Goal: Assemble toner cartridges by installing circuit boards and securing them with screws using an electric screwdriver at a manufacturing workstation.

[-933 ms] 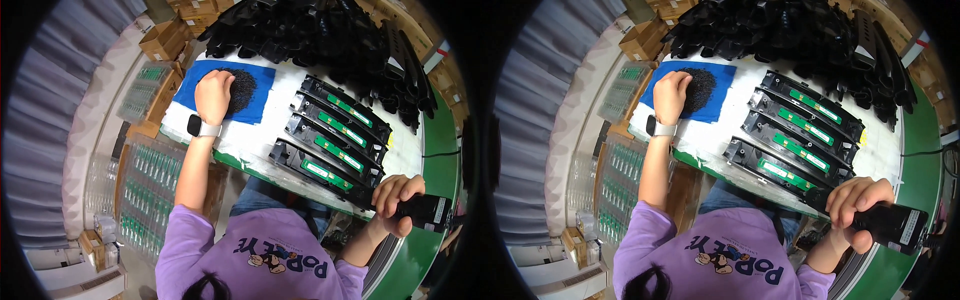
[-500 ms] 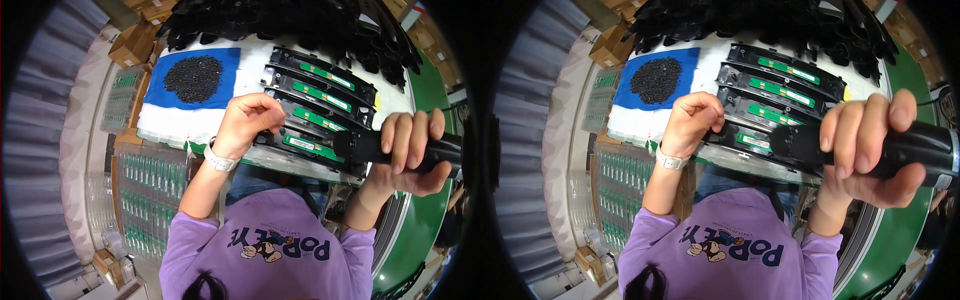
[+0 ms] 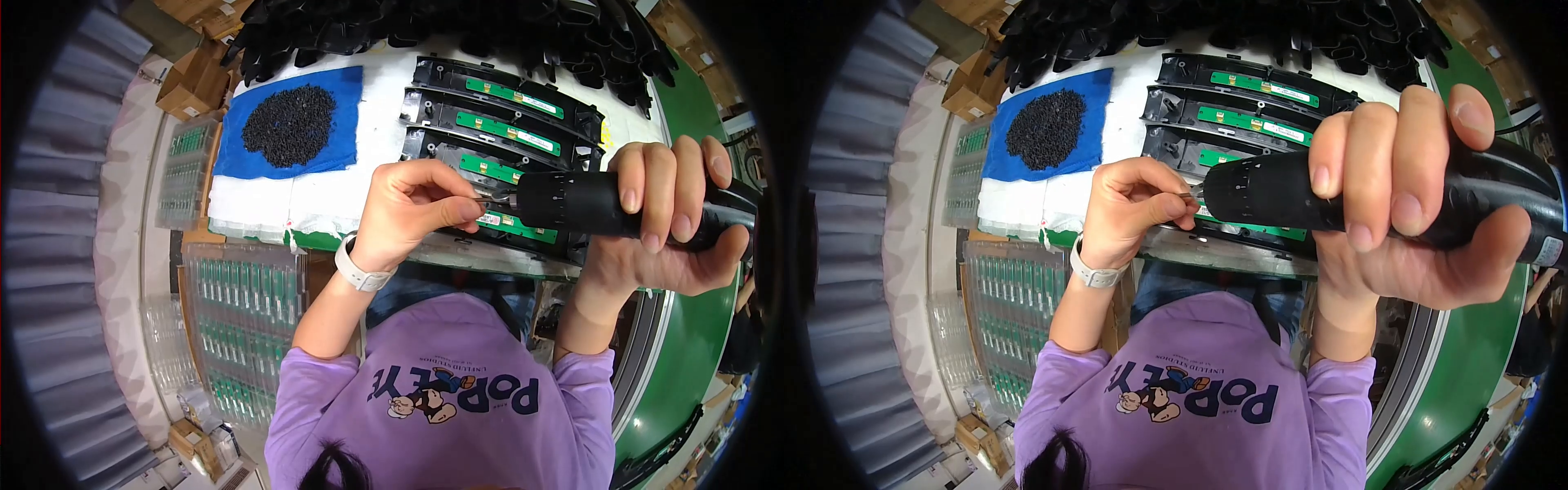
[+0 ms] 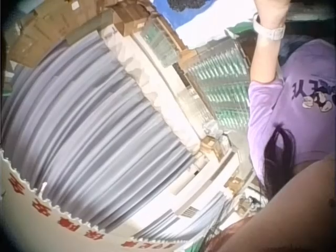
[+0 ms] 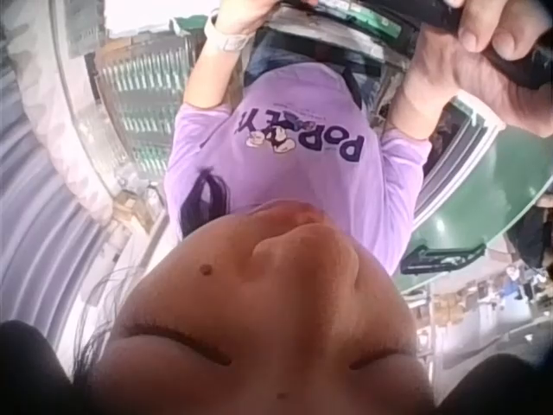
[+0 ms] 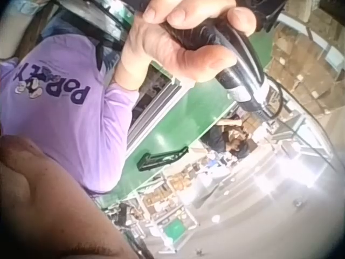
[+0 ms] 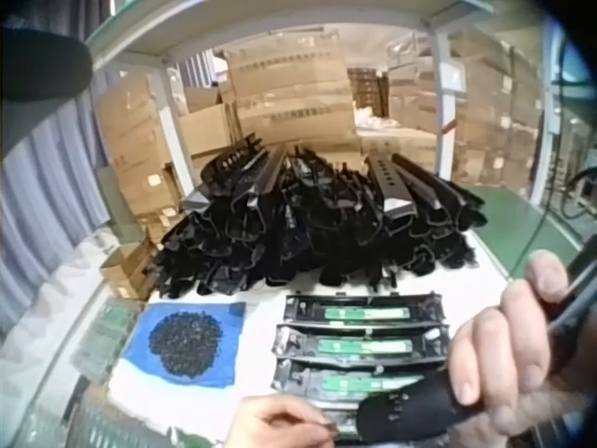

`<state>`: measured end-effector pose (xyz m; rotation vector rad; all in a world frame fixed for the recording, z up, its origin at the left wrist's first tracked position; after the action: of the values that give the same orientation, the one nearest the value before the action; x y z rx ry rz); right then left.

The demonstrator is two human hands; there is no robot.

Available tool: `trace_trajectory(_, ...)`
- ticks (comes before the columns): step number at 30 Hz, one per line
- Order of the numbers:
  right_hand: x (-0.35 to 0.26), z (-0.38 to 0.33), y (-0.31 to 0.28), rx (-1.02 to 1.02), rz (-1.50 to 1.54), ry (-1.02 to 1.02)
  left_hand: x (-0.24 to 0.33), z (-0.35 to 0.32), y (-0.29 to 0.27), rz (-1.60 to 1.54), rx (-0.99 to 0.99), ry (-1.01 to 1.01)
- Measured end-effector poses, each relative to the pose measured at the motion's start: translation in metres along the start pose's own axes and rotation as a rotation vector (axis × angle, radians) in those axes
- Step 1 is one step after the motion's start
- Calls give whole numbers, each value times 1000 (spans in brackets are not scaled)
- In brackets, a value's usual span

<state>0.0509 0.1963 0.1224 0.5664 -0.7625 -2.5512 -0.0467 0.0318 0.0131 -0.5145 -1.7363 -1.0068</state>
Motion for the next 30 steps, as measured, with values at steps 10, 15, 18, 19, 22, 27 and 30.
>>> trace_trajectory(10,4,-4,1,1,-43,38,0,-1,3,120,3,-127)
trace_trajectory(15,9,-7,-1,-136,-198,203,9,-7,-19,563,337,78)
trace_trajectory(18,21,-23,-1,-152,-411,262,10,-12,-20,482,310,40)
trace_trajectory(19,24,-27,0,-125,-488,307,9,-12,-20,453,310,41)
trace_trajectory(22,30,-33,0,-110,-525,346,5,-11,-20,474,279,42)
trace_trajectory(27,38,-36,-5,-124,-600,302,5,-6,-19,413,319,106)
trace_trajectory(30,42,-35,1,-350,-801,366,3,-2,-20,335,289,91)
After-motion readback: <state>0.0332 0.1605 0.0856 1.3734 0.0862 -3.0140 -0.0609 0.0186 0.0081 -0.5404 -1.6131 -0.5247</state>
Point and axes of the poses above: each hand's wrist, its own z-axis towards the middle knuckle, its own y-axis out of the palm, x = y × z, the point moved 5 cm from there along z, towards the middle knuckle, and after that the axes turned 13 degrees about -y, right-handed, at the moved point
